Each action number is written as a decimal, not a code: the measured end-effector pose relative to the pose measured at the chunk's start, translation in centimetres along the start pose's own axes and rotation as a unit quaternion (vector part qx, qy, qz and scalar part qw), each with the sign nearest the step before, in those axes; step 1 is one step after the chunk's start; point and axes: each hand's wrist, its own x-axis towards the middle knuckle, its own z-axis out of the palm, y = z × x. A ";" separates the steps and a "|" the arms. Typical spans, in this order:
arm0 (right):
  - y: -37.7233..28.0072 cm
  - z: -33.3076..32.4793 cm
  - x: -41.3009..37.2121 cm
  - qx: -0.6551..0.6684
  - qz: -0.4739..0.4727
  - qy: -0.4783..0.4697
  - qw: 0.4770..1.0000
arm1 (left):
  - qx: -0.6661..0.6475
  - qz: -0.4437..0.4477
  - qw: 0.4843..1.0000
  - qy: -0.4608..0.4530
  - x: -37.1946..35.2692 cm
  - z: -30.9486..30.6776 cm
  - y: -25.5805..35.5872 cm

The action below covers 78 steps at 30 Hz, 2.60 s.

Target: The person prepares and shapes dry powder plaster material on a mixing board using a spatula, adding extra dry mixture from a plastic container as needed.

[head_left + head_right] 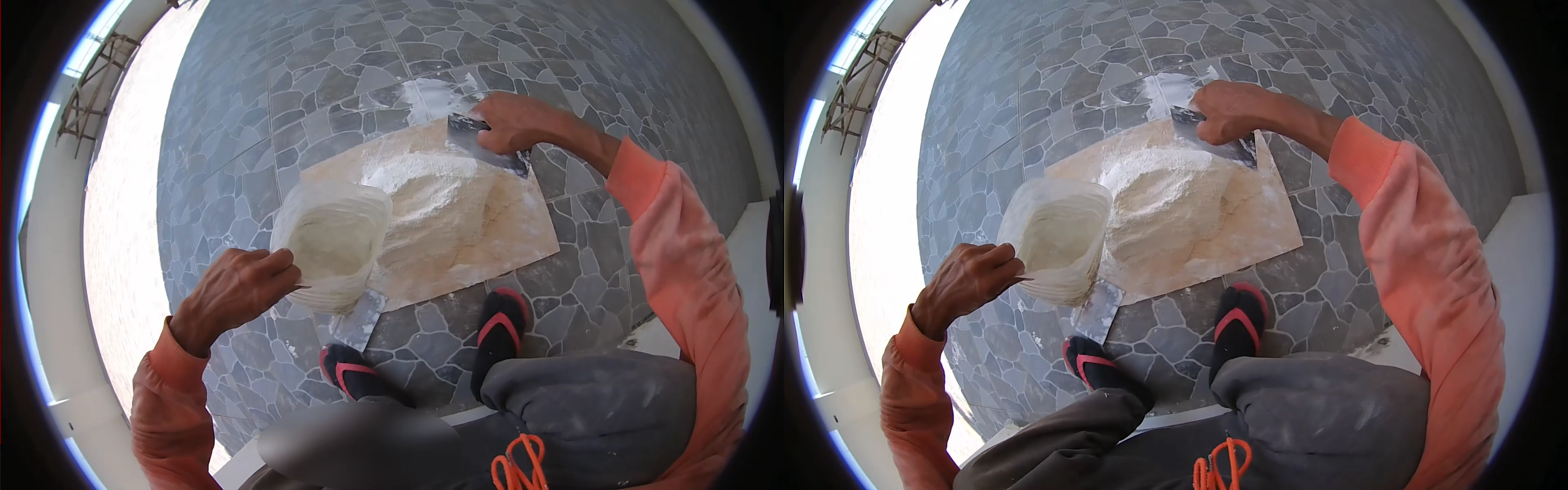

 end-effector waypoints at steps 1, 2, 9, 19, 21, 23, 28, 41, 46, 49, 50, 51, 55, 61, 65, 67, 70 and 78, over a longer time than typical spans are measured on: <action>0.3 0.1 0.0 0.004 -0.003 0.003 1.000 | 0.003 0.002 1.000 -0.006 0.3 -0.1 0.0; 0.5 0.1 0.0 0.007 -0.007 0.006 1.000 | 0.002 0.003 1.000 -0.006 0.5 -0.2 0.0; 0.6 -0.1 -0.3 0.004 0.002 0.010 1.000 | -0.023 0.006 0.999 -0.032 1.6 -0.9 -0.1; -0.2 -0.9 -0.6 0.014 0.007 0.011 1.000 | -0.031 -0.002 0.997 -0.066 2.6 -1.8 0.1; -0.3 -0.9 -0.6 0.016 0.011 0.011 1.000 | -0.030 -0.002 0.997 -0.066 2.6 -1.8 0.1; -0.4 -1.1 -0.7 0.016 0.015 0.009 1.000 | -0.030 -0.002 0.997 -0.069 2.7 -1.9 0.1; 0.0 -0.8 -0.6 0.016 0.011 0.017 1.000 | -0.032 -0.004 0.997 -0.075 3.0 -1.9 0.1; -0.1 -0.7 -0.7 0.011 0.009 0.037 0.999 | -0.015 -0.001 0.996 -0.084 3.8 -1.9 0.1; -0.3 -0.9 -0.8 0.008 0.000 0.028 1.000 | -0.021 0.006 0.995 -0.099 3.9 -1.8 0.2; -0.2 -0.6 -0.6 0.003 -0.006 0.037 0.999 | -0.023 0.008 0.995 -0.094 4.0 -1.9 0.3; -0.2 -0.6 -0.6 0.002 -0.010 0.043 0.999 | -0.023 0.007 0.995 -0.098 4.1 -1.9 0.3; -0.2 -0.7 -0.6 0.004 -0.008 0.036 0.999 | -0.022 0.005 0.995 -0.102 4.1 -1.9 0.3; -0.5 -1.0 -0.6 0.005 -0.004 0.020 1.000 | 0.000 0.006 0.995 -0.098 4.1 -1.6 0.3; -0.3 -0.7 -0.6 0.005 -0.008 0.034 0.999 | 0.001 0.002 0.993 -0.116 4.1 -1.6 0.3; -0.2 -0.5 -0.4 0.007 -0.010 0.036 0.999 | 0.003 0.000 0.992 -0.124 4.3 -1.8 0.4; -0.3 -0.5 -0.3 0.006 -0.005 0.030 1.000 | 0.003 -0.001 0.992 -0.123 4.3 -1.8 0.4; -0.2 -0.4 -0.4 0.008 -0.009 0.039 0.999 | 0.000 -0.002 0.992 -0.126 4.3 -1.9 0.4; -0.5 -0.7 -0.5 -0.001 -0.008 0.031 0.999 | -0.005 0.001 0.990 -0.141 4.5 -2.4 0.6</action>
